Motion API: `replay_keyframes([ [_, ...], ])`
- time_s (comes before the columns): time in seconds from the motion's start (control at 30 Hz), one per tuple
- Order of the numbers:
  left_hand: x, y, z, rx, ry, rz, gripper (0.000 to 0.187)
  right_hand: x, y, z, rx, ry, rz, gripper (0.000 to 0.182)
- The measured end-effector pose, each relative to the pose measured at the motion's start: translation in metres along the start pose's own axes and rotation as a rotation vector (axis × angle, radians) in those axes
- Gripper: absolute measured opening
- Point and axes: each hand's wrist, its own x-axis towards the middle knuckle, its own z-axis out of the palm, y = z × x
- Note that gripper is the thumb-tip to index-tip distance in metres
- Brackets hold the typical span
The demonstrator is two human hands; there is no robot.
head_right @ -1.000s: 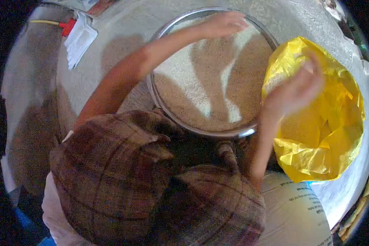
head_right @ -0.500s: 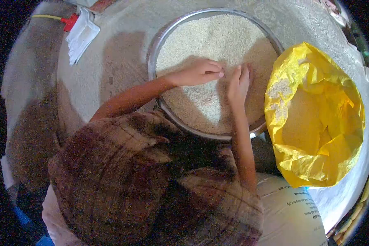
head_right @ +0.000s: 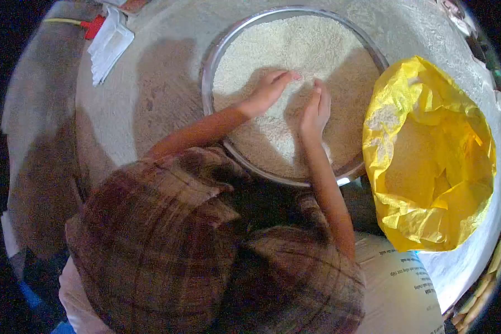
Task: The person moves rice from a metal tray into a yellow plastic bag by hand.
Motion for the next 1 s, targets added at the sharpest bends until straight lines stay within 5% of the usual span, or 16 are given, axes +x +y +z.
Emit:
replay_keyframes([
  [0.1,-0.001,0.013,0.007,-0.463,-0.017,-0.283,0.027,0.002,-0.004,0.005,0.144,0.033,0.211,0.040],
  [0.17,0.000,0.015,0.010,-0.737,-0.068,-0.418,0.030,0.003,-0.015,0.012,0.852,0.091,0.561,0.040],
  [0.27,0.000,0.009,0.015,-1.187,-0.200,-0.499,0.034,0.004,-0.048,0.008,1.115,0.098,0.857,0.040],
  [0.4,-0.003,0.031,0.022,-1.316,-0.161,-0.413,0.037,0.013,-0.065,0.002,1.184,0.161,0.900,0.038],
  [0.57,0.011,0.101,0.034,-1.231,-0.146,-0.279,0.038,0.037,-0.107,-0.015,1.223,0.218,0.542,0.037],
  [0.7,0.032,0.163,0.065,-1.308,-0.384,-0.313,0.030,0.053,-0.149,-0.054,1.151,0.366,0.319,0.035],
  [0.83,0.059,0.202,0.136,-0.677,-0.683,-0.233,0.029,0.061,-0.146,-0.108,0.949,0.543,0.058,0.037],
  [0.9,0.046,0.221,0.135,-0.160,-0.836,0.216,0.032,0.061,-0.137,-0.137,0.807,0.648,0.053,0.041],
  [0.93,0.046,0.225,0.129,-0.160,-0.829,0.215,0.032,0.058,-0.128,-0.152,0.724,0.686,0.061,0.043],
  [1.0,0.052,0.225,0.115,0.354,-0.717,0.762,0.041,0.049,-0.117,-0.176,0.637,0.765,0.096,0.045],
])
